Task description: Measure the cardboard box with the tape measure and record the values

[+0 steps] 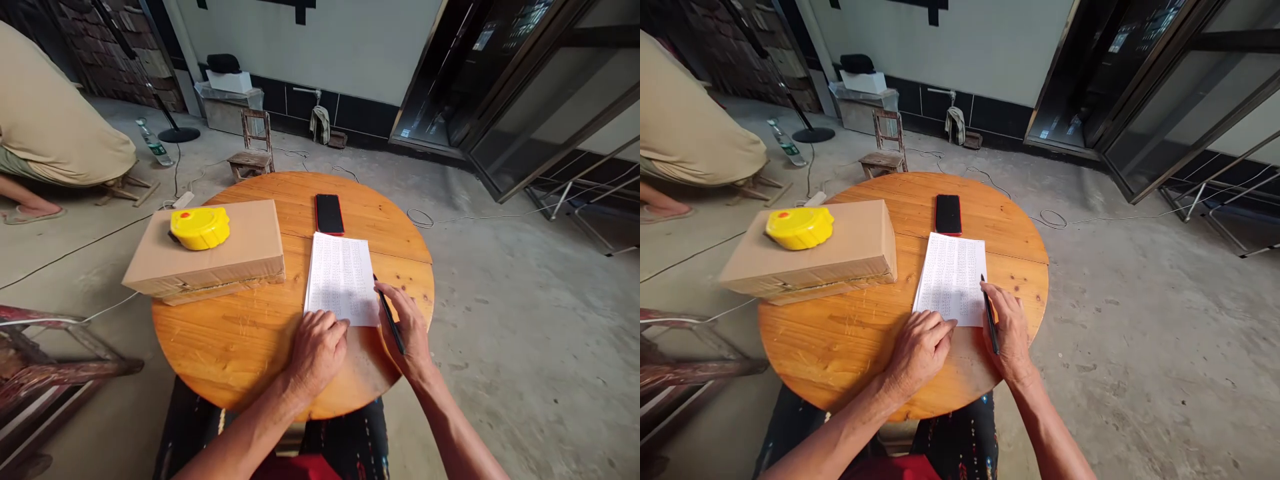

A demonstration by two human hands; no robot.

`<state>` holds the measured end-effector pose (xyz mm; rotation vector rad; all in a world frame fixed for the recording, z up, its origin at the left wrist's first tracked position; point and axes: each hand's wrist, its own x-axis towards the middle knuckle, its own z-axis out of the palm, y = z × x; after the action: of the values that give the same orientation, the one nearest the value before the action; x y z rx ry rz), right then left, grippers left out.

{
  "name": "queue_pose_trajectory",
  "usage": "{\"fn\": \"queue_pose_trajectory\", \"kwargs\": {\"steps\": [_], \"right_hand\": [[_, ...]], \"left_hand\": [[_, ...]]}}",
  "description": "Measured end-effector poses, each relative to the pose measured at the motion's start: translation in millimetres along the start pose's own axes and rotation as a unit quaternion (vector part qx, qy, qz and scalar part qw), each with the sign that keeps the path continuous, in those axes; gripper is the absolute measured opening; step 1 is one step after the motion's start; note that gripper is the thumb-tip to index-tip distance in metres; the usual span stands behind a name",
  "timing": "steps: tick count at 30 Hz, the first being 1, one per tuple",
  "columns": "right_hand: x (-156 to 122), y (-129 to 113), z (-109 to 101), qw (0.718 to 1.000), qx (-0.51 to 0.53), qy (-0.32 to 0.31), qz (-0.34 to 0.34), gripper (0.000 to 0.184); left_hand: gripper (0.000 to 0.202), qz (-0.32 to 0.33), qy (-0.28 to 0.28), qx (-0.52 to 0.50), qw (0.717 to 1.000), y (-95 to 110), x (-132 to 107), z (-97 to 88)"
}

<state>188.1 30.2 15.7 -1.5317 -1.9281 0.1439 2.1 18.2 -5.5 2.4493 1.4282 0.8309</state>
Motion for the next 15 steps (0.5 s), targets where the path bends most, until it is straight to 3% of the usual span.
{"fn": "queue_pose_trajectory", "kwargs": {"steps": [3, 5, 10, 15], "right_hand": [[10, 2, 1, 0.99, -0.083, -0.098, -0.061, 0.041], [12, 5, 7, 0.984, -0.119, -0.117, -0.062, 0.044], [4, 20, 18, 0.992, -0.091, -0.085, -0.034, 0.052], [-1, 30, 20, 0.997, -0.052, -0.048, -0.006, 0.041]], "left_hand": [[0.023, -0.002, 0.002, 0.001, 1.0, 1, -1, -1.1], [0.022, -0.005, 0.001, -0.001, 1.0, 1, -1, -1.9], [0.02, -0.013, -0.003, -0.002, 1.0, 3, -2, -4.4], [0.021, -0.005, 0.006, 0.002, 1.0, 3, -3, -5.0]]}}
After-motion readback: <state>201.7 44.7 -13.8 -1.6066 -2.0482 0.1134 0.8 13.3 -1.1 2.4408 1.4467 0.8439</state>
